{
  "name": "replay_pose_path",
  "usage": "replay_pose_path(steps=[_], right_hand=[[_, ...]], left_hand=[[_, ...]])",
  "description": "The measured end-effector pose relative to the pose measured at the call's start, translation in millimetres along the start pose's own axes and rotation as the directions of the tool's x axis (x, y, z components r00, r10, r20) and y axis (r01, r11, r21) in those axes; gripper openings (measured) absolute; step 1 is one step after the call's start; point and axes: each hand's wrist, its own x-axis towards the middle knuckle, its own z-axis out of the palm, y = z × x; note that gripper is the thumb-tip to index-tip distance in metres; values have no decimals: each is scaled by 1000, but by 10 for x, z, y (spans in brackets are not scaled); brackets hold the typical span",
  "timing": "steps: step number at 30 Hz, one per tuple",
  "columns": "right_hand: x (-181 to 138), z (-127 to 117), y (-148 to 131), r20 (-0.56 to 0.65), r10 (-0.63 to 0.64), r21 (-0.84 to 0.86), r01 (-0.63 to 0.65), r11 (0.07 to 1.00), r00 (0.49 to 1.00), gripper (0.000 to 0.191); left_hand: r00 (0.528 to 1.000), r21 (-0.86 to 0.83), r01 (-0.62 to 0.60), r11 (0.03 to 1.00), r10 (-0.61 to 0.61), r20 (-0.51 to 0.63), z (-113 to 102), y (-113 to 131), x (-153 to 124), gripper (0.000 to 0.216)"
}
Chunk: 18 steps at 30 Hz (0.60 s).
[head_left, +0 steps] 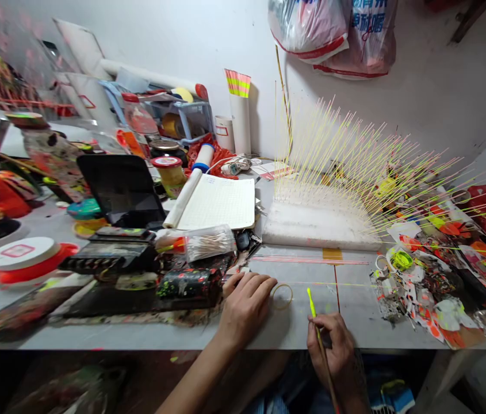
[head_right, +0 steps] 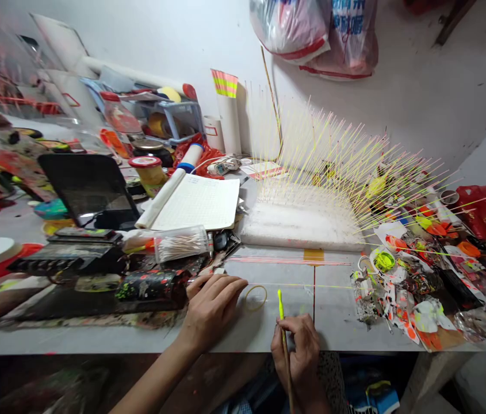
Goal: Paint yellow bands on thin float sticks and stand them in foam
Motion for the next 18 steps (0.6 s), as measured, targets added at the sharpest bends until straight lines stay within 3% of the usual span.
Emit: replay_pose_path(steps=[18], right_hand=[[10, 57, 40, 19, 43, -63, -42, 997, 999, 9]], left_hand=[[1000, -38, 2, 999, -2, -12, 8, 52, -12, 20]])
